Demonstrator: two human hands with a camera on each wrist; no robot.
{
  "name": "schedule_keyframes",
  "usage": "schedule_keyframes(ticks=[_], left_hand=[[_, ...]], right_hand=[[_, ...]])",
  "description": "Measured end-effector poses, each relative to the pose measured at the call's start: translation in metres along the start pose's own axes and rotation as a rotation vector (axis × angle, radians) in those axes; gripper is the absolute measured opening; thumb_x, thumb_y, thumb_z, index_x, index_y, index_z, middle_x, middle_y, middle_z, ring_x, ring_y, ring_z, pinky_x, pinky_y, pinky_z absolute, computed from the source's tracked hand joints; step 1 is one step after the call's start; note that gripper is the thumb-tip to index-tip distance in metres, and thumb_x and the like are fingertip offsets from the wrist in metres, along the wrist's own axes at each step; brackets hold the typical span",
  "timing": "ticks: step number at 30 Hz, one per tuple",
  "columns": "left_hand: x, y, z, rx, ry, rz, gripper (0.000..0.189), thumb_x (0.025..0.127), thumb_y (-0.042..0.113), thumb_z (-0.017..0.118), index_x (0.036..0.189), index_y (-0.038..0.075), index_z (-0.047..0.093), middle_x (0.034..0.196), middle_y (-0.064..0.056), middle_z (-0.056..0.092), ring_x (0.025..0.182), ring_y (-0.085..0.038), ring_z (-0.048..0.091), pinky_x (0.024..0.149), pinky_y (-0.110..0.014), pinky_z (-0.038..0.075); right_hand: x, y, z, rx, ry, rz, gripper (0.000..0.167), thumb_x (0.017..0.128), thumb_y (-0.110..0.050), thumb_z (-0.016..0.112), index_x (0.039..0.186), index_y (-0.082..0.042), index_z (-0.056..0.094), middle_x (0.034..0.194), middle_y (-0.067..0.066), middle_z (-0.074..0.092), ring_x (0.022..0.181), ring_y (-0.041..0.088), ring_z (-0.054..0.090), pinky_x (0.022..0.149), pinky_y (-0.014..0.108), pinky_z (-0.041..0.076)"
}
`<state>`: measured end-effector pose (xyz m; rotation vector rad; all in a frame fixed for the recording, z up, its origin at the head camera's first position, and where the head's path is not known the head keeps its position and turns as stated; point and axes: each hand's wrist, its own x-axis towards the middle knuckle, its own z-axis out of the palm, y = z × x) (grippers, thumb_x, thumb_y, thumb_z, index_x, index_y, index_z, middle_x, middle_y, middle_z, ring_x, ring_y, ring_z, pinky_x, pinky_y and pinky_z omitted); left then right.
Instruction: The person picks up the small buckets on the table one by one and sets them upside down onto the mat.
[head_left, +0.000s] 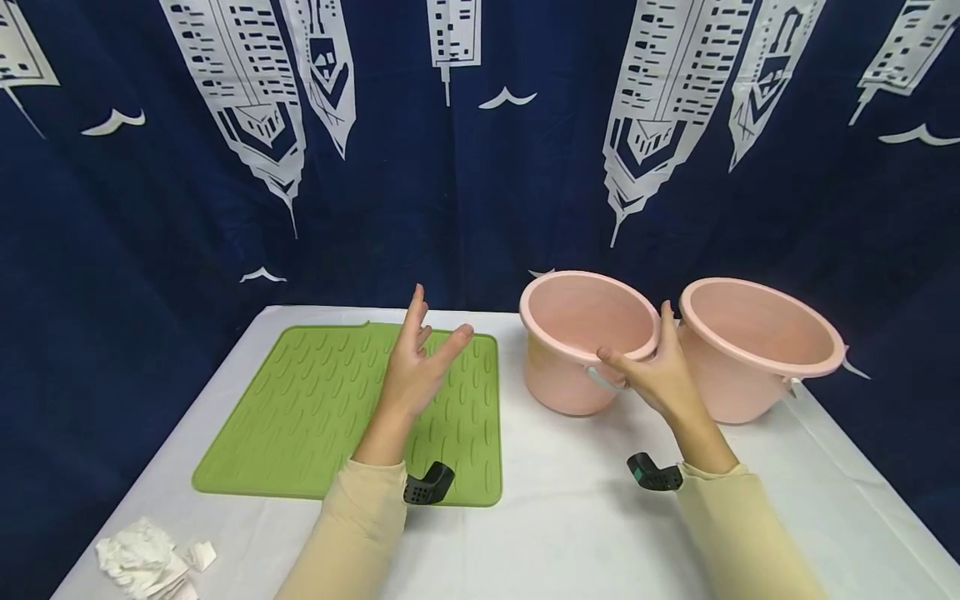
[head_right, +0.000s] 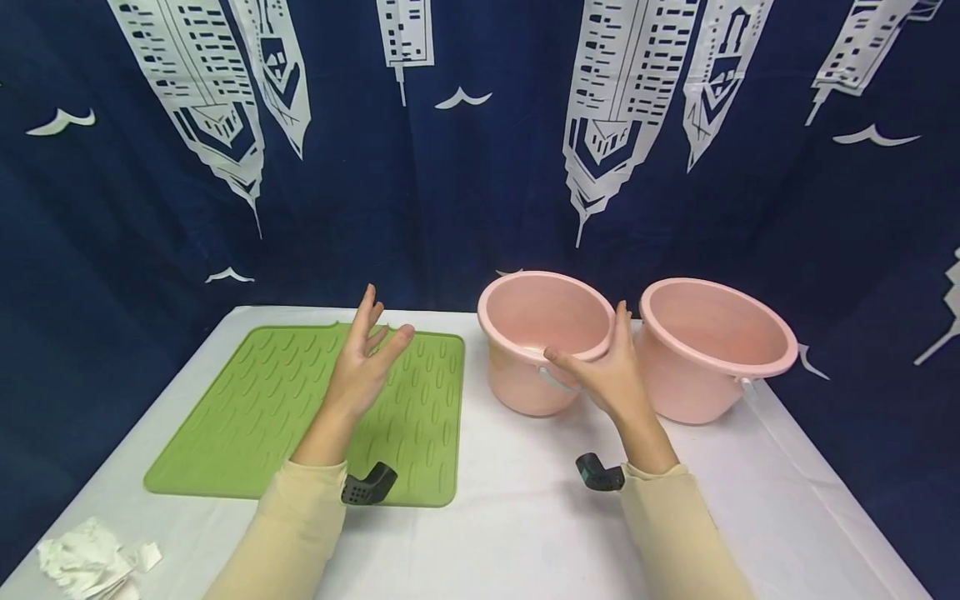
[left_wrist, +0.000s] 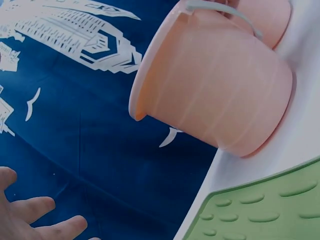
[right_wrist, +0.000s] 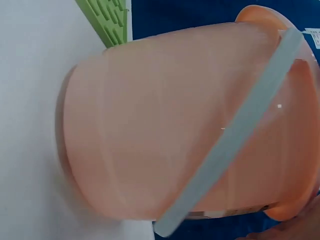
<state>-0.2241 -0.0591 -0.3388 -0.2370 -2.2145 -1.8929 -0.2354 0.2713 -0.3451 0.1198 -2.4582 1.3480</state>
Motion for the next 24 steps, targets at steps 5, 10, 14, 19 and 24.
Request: schedule_keyframes(ticks=[5,10,14,19,24], left_hand=[[-0.004,-0.002,0.000,0.006,-0.021,0.002,0.094,0.087,0.055,0.073,0.159,0.047,0.012,0.163,0.003,0.023,0.144,-0.029,0.032,0.115,-0.049,0.028],[-0.005,-0.003,0.001,0.012,-0.034,0.020,0.095,0.086,0.054,0.073,0.159,0.045,0.013,0.163,0.001,0.025,0.143,-0.031,0.033,0.115,-0.050,0.029],[-0.004,-0.003,0.001,0.023,-0.050,0.037,0.097,0.086,0.053,0.075,0.160,0.044,0.013,0.163,0.000,0.024,0.143,-0.031,0.034,0.115,-0.050,0.029],[-0.004,-0.005,0.002,0.033,-0.062,0.037,0.100,0.084,0.050,0.078,0.160,0.043,0.013,0.163,0.002,0.025,0.144,-0.033,0.033,0.115,-0.050,0.029],[-0.004,-0.009,0.003,0.052,-0.070,0.031,0.105,0.081,0.049,0.082,0.160,0.043,0.013,0.163,0.003,0.023,0.144,-0.034,0.033,0.115,-0.050,0.029]], right_hand=[[-0.001,0.006,0.006,0.108,-0.004,0.028,0.133,0.080,-0.030,0.087,0.159,-0.014,-0.019,0.165,0.016,-0.010,0.151,0.032,0.002,0.120,0.048,0.011],[-0.002,0.011,0.012,0.225,0.016,0.054,0.139,0.075,-0.014,0.090,0.158,-0.019,-0.021,0.166,0.017,-0.005,0.150,0.031,0.010,0.119,0.044,0.016],[-0.003,0.011,0.016,0.317,-0.003,0.050,0.137,0.075,-0.005,0.088,0.158,-0.018,-0.021,0.166,0.014,0.000,0.149,0.032,0.017,0.117,0.033,0.024],[-0.003,0.014,0.022,0.396,-0.009,0.042,0.131,0.078,-0.003,0.085,0.158,-0.019,-0.018,0.166,0.011,0.002,0.147,0.035,0.020,0.109,0.019,0.032],[-0.003,0.018,0.026,0.474,0.024,0.034,0.128,0.077,0.001,0.084,0.159,-0.020,-0.012,0.164,0.010,0.006,0.143,0.038,0.026,0.106,0.020,0.037]])
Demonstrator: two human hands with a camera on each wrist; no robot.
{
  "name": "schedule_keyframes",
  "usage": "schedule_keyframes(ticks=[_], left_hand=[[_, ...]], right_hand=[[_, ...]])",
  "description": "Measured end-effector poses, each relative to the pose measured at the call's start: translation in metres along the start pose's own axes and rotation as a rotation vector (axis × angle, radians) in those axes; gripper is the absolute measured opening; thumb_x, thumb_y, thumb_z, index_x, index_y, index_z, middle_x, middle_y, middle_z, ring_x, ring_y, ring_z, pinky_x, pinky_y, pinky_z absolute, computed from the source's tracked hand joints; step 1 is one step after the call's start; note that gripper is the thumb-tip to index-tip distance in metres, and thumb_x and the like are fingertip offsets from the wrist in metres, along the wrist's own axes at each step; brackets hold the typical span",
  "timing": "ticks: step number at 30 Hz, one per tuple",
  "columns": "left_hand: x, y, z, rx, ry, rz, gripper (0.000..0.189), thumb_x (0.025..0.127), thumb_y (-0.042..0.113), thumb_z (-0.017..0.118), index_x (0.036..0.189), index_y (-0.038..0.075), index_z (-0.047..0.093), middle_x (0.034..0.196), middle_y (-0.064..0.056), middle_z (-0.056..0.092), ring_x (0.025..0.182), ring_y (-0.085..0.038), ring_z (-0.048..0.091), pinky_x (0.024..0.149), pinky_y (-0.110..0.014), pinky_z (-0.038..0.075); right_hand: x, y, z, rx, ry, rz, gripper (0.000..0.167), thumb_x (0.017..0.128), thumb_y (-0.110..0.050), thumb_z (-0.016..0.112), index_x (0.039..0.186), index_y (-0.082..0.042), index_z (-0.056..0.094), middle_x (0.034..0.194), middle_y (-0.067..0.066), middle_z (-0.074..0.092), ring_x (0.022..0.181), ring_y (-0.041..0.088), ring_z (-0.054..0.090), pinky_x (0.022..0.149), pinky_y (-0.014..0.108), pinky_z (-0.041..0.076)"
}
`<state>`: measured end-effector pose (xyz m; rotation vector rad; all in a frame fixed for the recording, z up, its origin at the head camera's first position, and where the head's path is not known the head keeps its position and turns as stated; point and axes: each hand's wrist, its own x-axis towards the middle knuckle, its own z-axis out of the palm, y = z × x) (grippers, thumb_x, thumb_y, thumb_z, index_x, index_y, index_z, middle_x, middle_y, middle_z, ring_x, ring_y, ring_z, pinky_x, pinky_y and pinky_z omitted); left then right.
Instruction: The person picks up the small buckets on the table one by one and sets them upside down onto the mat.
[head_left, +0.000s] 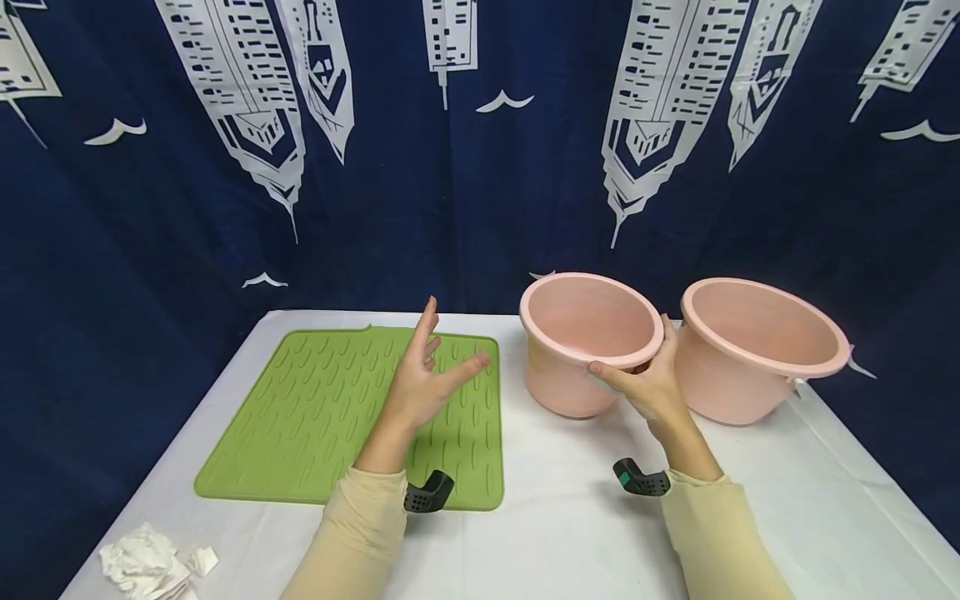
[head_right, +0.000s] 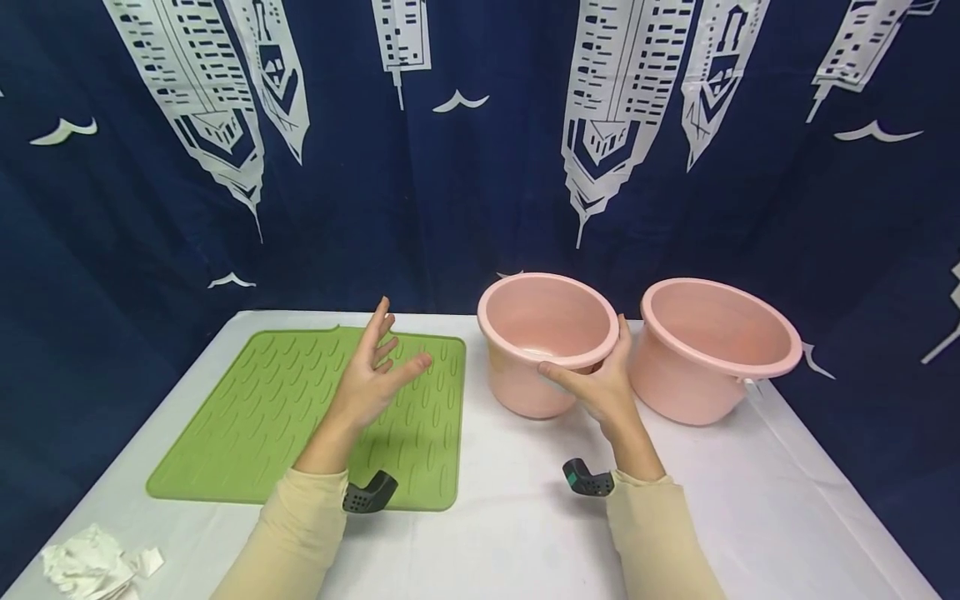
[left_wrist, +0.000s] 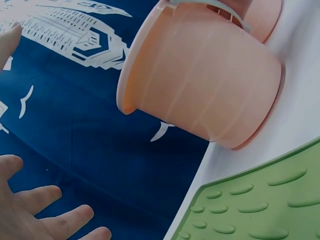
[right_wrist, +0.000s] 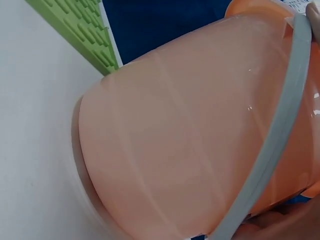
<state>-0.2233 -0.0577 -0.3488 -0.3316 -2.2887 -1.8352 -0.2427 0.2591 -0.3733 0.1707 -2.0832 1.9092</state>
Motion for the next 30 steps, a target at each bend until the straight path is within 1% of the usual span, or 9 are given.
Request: schedule_keyframes(ticks=[3,5,9,13,16,22,24,28,30], left_hand=[[0.000,-0.002,0.001,0.000,0.003,0.002,0.108,0.079,0.047,0.084,0.160,0.042,0.013,0.163,0.001,0.023,0.144,-0.035,0.033,0.114,-0.051,0.029],[0.001,-0.003,0.001,0.000,0.003,0.002,0.110,0.078,0.046,0.086,0.160,0.042,0.013,0.163,0.002,0.023,0.144,-0.035,0.033,0.114,-0.050,0.030],[0.001,-0.004,0.002,0.012,-0.005,-0.008,0.112,0.076,0.048,0.087,0.159,0.045,0.012,0.164,0.005,0.021,0.144,-0.034,0.032,0.114,-0.050,0.030],[0.000,-0.004,0.002,0.019,-0.006,-0.018,0.114,0.074,0.050,0.088,0.159,0.047,0.011,0.164,0.006,0.020,0.145,-0.036,0.030,0.114,-0.052,0.029],[-0.001,-0.005,0.002,0.015,-0.010,-0.022,0.115,0.074,0.051,0.088,0.159,0.047,0.011,0.164,0.007,0.019,0.146,-0.036,0.029,0.114,-0.053,0.029],[-0.001,-0.005,0.002,0.013,-0.019,-0.026,0.114,0.073,0.053,0.088,0.157,0.050,0.011,0.164,0.010,0.018,0.147,-0.035,0.027,0.114,-0.053,0.028],[-0.001,-0.005,0.003,0.014,-0.023,-0.026,0.114,0.072,0.053,0.088,0.157,0.051,0.011,0.164,0.012,0.018,0.147,-0.035,0.027,0.114,-0.053,0.028],[-0.001,-0.005,0.003,0.011,-0.029,-0.026,0.115,0.071,0.053,0.089,0.156,0.053,0.011,0.164,0.012,0.018,0.147,-0.035,0.027,0.113,-0.055,0.028],[-0.001,-0.005,0.004,0.005,-0.031,-0.023,0.115,0.071,0.052,0.089,0.156,0.053,0.011,0.164,0.011,0.018,0.147,-0.034,0.027,0.113,-0.055,0.028]], right_hand=[[-0.001,0.002,0.000,0.030,0.019,-0.014,0.127,0.076,0.004,0.084,0.160,-0.020,-0.009,0.165,0.008,0.005,0.146,0.035,0.022,0.106,0.017,0.035],[-0.001,0.003,0.000,0.039,0.030,-0.023,0.127,0.076,0.004,0.084,0.160,-0.020,-0.007,0.165,0.007,0.005,0.148,0.033,0.018,0.109,0.018,0.032],[-0.003,0.004,0.001,0.003,0.063,-0.029,0.127,0.075,0.002,0.085,0.161,-0.022,-0.004,0.165,0.005,0.007,0.149,0.030,0.017,0.116,0.031,0.026],[-0.004,0.003,0.002,-0.037,0.089,-0.014,0.127,0.075,-0.001,0.087,0.162,-0.024,-0.004,0.165,0.005,0.011,0.148,0.030,0.020,0.118,0.041,0.024],[-0.005,0.001,0.004,-0.051,0.091,-0.003,0.127,0.076,-0.004,0.087,0.162,-0.023,-0.004,0.165,0.006,0.014,0.148,0.030,0.022,0.118,0.041,0.025],[-0.005,-0.006,0.008,-0.014,0.088,-0.042,0.124,0.076,-0.001,0.086,0.162,-0.022,0.000,0.165,0.004,0.016,0.147,0.029,0.025,0.117,0.043,0.027],[-0.006,-0.009,0.009,0.000,0.088,-0.048,0.124,0.075,0.001,0.086,0.163,-0.023,0.001,0.165,0.003,0.015,0.147,0.029,0.024,0.117,0.044,0.027],[-0.007,-0.016,0.011,0.020,0.076,-0.070,0.124,0.074,0.004,0.085,0.163,-0.022,0.001,0.165,0.005,0.016,0.146,0.030,0.026,0.116,0.045,0.028],[-0.008,-0.020,0.012,0.032,0.065,-0.087,0.123,0.075,0.005,0.084,0.163,-0.021,0.002,0.164,0.006,0.018,0.145,0.032,0.027,0.115,0.043,0.030]])
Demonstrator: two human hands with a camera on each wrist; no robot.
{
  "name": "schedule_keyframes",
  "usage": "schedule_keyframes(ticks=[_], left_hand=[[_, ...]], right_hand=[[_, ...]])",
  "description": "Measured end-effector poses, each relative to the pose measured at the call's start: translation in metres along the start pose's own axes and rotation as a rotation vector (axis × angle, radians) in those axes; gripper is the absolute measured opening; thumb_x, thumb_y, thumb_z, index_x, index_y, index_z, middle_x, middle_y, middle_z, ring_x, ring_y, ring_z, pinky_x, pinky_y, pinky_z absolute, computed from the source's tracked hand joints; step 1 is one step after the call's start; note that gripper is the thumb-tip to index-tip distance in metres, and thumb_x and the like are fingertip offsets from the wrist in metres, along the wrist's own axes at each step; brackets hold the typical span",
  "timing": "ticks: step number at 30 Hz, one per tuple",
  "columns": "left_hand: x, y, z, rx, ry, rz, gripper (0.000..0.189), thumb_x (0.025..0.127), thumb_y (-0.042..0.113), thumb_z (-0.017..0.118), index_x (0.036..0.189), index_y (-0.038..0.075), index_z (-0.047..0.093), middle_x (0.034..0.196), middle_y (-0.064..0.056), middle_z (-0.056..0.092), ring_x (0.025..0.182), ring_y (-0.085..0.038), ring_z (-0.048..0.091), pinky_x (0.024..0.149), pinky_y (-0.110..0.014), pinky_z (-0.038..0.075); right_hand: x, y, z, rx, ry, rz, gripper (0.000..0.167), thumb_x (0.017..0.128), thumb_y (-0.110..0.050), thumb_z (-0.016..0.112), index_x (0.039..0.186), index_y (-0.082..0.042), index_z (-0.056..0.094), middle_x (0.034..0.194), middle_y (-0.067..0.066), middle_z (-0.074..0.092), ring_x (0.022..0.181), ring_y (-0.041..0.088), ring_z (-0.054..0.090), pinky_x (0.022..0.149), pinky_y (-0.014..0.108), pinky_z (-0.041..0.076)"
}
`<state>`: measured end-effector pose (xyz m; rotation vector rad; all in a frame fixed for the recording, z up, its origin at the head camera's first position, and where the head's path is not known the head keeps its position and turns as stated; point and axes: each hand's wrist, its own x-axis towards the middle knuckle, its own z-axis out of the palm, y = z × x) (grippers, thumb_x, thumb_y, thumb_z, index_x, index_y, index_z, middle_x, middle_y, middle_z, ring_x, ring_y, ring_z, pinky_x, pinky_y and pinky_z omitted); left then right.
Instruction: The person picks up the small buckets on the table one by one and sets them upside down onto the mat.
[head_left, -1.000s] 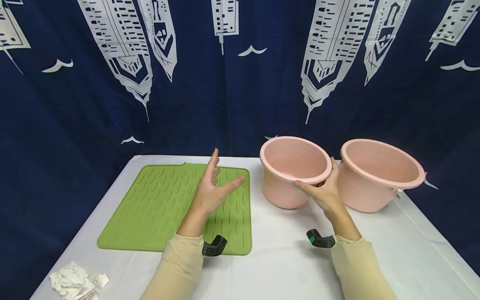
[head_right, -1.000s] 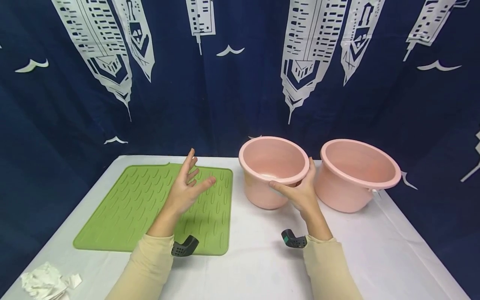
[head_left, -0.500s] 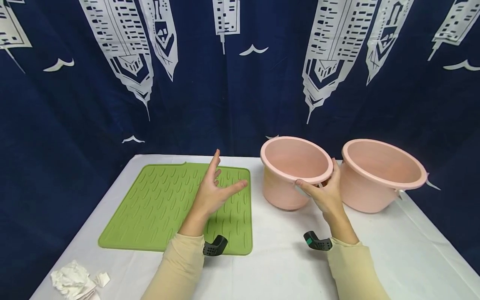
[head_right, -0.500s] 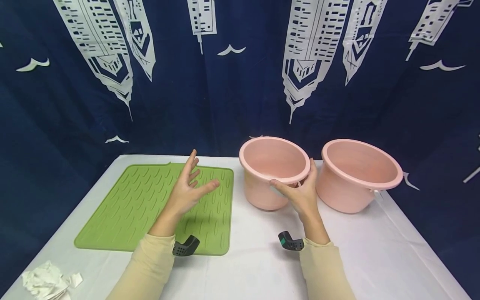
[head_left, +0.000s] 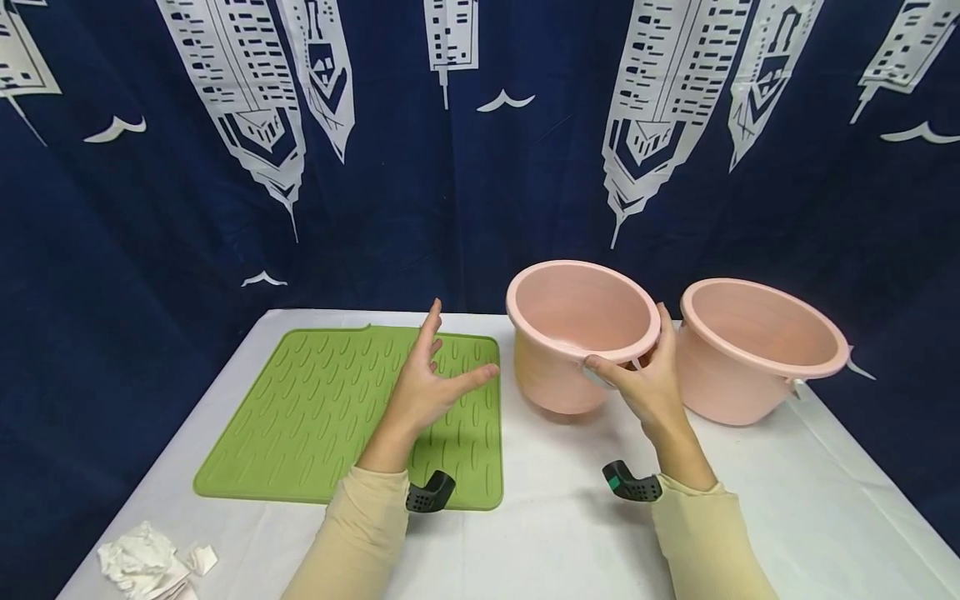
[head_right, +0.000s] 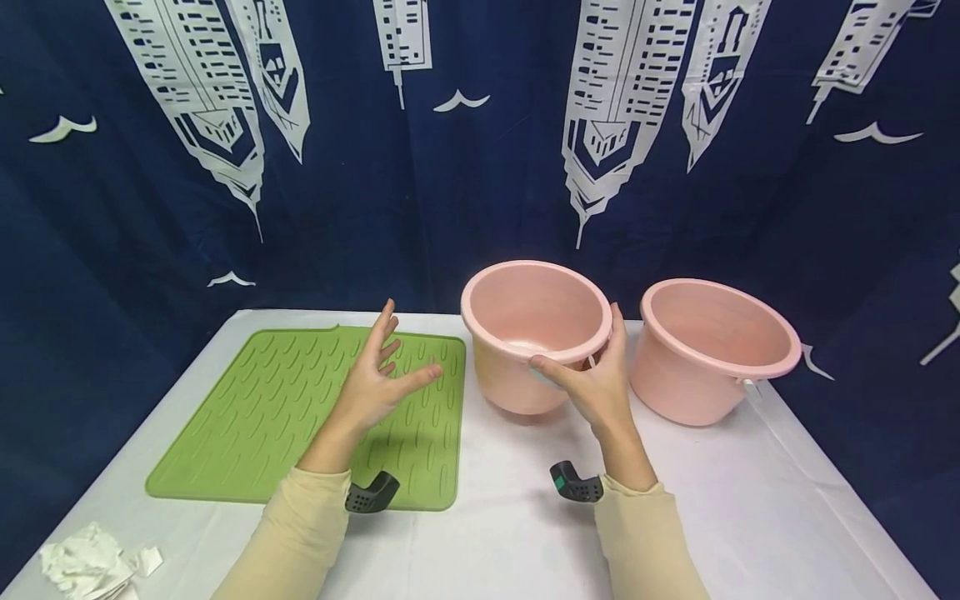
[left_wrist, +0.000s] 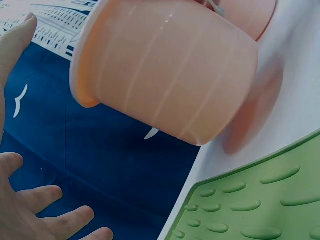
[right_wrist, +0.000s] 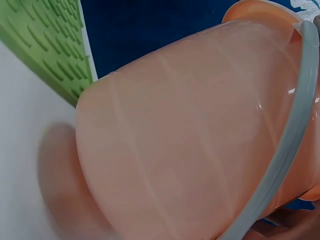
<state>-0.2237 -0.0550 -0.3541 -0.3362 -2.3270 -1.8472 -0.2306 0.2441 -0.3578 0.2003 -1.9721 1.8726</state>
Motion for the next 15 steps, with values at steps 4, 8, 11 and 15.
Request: schedule_keyframes(ticks=[4,8,11,15], left_hand=[[0.000,0.001,0.000,-0.007,0.001,0.008,0.115,0.071,0.051,0.090,0.156,0.053,0.011,0.164,0.011,0.018,0.147,-0.034,0.026,0.113,-0.056,0.028],[-0.001,0.001,0.000,0.000,-0.001,0.012,0.116,0.071,0.052,0.090,0.156,0.054,0.010,0.164,0.011,0.017,0.147,-0.036,0.026,0.113,-0.058,0.028],[-0.001,0.001,0.001,0.006,-0.003,0.015,0.117,0.071,0.053,0.090,0.156,0.054,0.010,0.164,0.012,0.016,0.147,-0.035,0.026,0.113,-0.058,0.028],[-0.002,0.002,0.002,0.000,-0.005,0.027,0.118,0.071,0.050,0.090,0.156,0.052,0.008,0.164,0.009,0.017,0.147,-0.036,0.026,0.113,-0.057,0.028]], right_hand=[[-0.002,-0.006,0.003,0.008,-0.016,-0.018,0.122,0.075,0.007,0.084,0.163,-0.020,0.002,0.163,0.007,0.019,0.143,0.035,0.028,0.111,0.034,0.036],[-0.004,-0.012,0.006,0.008,-0.026,-0.012,0.123,0.074,0.008,0.084,0.163,-0.021,0.004,0.163,0.006,0.020,0.142,0.034,0.030,0.108,0.029,0.039],[-0.006,-0.015,0.010,0.006,-0.042,-0.006,0.124,0.073,0.008,0.085,0.163,-0.022,0.005,0.163,0.006,0.021,0.141,0.033,0.032,0.106,0.029,0.042],[-0.008,-0.019,0.015,0.005,-0.076,-0.010,0.126,0.072,0.009,0.085,0.163,-0.023,0.004,0.162,0.006,0.022,0.139,0.033,0.033,0.104,0.027,0.043]])
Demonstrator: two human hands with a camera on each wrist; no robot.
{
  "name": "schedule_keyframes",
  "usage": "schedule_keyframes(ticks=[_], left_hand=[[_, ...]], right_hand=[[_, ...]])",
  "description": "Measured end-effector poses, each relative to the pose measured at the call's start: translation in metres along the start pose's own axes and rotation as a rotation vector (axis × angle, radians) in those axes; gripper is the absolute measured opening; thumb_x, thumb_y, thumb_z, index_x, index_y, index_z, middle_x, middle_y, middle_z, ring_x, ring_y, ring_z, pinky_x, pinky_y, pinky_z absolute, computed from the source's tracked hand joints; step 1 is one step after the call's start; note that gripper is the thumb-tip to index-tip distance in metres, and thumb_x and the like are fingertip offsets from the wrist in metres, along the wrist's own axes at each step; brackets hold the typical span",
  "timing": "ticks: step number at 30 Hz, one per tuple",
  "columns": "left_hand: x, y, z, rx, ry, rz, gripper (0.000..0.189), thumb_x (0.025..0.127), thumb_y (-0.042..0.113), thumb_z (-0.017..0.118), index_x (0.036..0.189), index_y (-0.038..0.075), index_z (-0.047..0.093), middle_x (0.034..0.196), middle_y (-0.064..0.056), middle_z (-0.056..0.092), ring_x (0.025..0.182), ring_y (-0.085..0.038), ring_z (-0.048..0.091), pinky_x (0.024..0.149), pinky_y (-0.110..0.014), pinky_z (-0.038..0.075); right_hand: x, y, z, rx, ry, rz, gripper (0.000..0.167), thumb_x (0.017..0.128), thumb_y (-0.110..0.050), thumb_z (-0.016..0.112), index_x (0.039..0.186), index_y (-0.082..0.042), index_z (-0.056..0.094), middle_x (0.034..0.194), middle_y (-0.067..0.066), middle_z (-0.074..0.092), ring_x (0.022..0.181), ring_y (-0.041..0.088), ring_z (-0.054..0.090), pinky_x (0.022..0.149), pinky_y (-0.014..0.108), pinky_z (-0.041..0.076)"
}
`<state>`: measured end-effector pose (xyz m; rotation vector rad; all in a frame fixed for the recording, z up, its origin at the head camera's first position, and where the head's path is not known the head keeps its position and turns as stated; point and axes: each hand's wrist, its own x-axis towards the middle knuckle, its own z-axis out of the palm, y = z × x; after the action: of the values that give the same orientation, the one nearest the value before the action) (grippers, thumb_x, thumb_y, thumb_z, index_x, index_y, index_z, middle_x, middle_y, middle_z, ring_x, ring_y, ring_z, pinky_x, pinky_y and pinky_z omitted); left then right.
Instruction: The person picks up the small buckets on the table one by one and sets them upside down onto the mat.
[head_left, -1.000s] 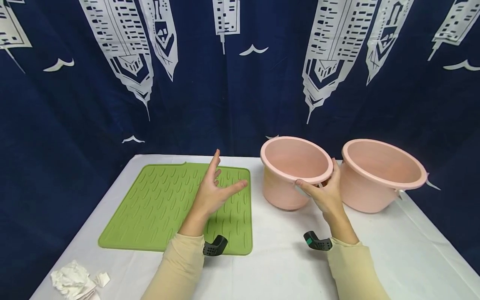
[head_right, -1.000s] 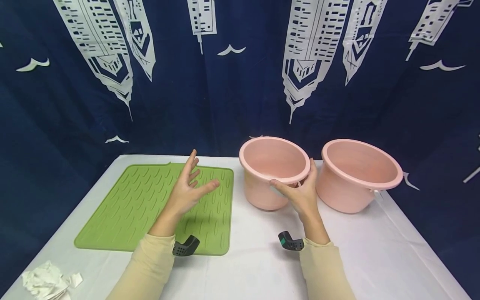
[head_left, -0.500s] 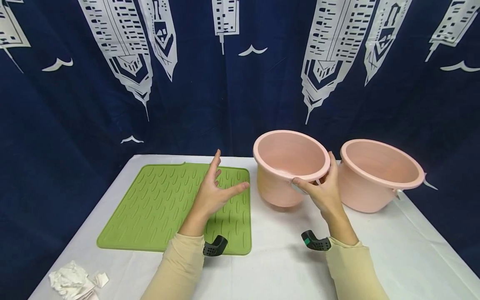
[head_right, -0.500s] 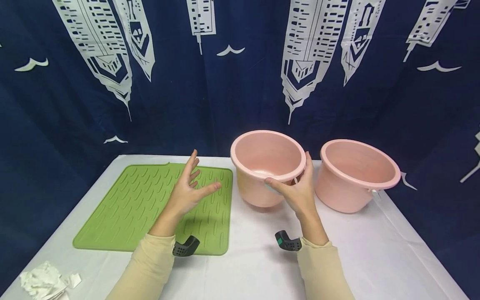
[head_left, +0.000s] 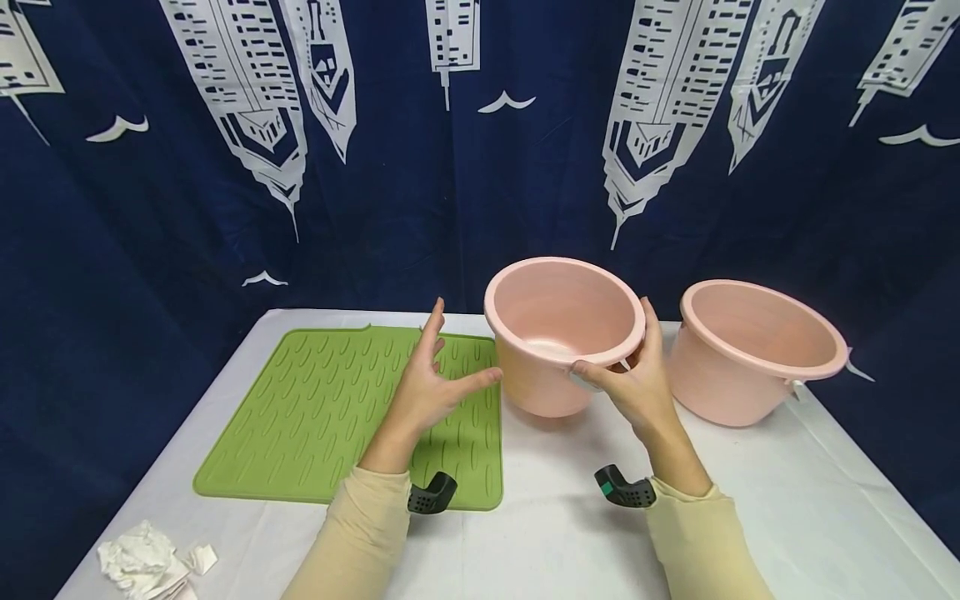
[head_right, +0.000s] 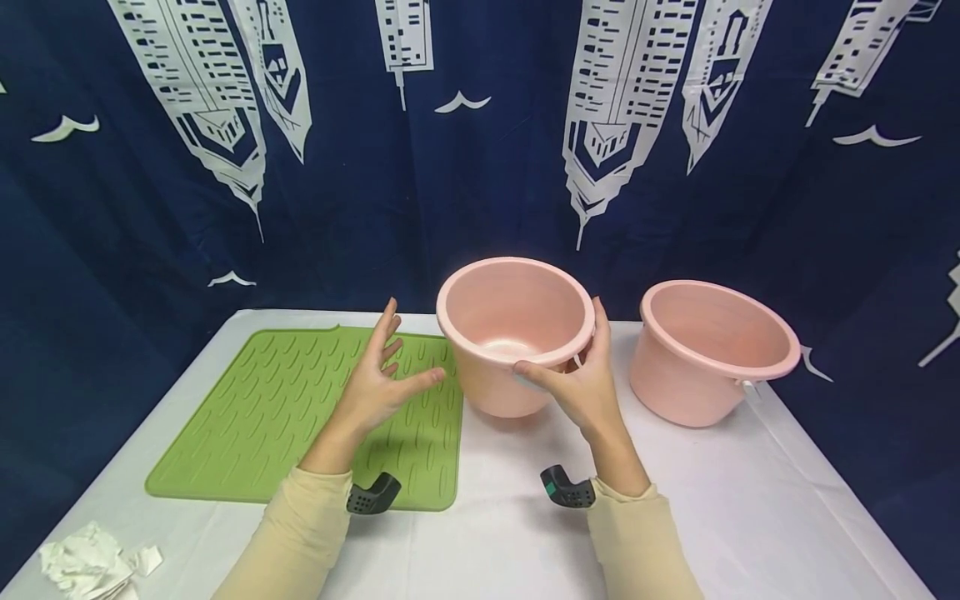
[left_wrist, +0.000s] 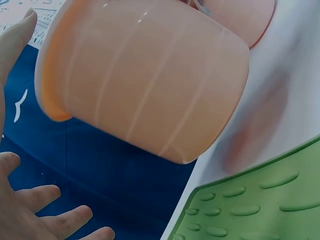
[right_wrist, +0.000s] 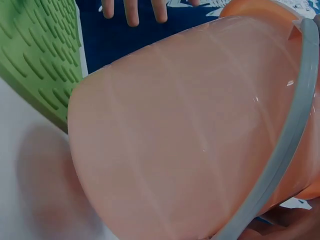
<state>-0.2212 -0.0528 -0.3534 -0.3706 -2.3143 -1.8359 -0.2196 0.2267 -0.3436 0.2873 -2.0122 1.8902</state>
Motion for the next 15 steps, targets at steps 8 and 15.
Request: schedule_keyframes(ticks=[8,15], left_hand=[[-0.0001,-0.0013,0.0020,-0.044,-0.020,0.031,0.123,0.071,0.044,0.092,0.159,0.047,0.006,0.165,0.000,0.017,0.146,-0.037,0.026,0.113,-0.057,0.028],[0.0004,-0.0009,0.0029,-0.079,-0.029,0.041,0.128,0.072,0.037,0.093,0.158,0.048,-0.001,0.165,-0.004,0.014,0.146,-0.035,0.025,0.113,-0.059,0.027]], right_hand=[[-0.0037,-0.0030,0.0080,-0.003,-0.061,0.001,0.128,0.071,0.009,0.086,0.163,-0.023,0.003,0.163,0.005,0.021,0.139,0.033,0.034,0.103,0.028,0.044],[-0.0056,-0.0041,0.0109,0.006,-0.135,-0.020,0.127,0.070,0.009,0.085,0.163,-0.025,0.006,0.163,0.004,0.021,0.137,0.035,0.037,0.098,0.027,0.048]])
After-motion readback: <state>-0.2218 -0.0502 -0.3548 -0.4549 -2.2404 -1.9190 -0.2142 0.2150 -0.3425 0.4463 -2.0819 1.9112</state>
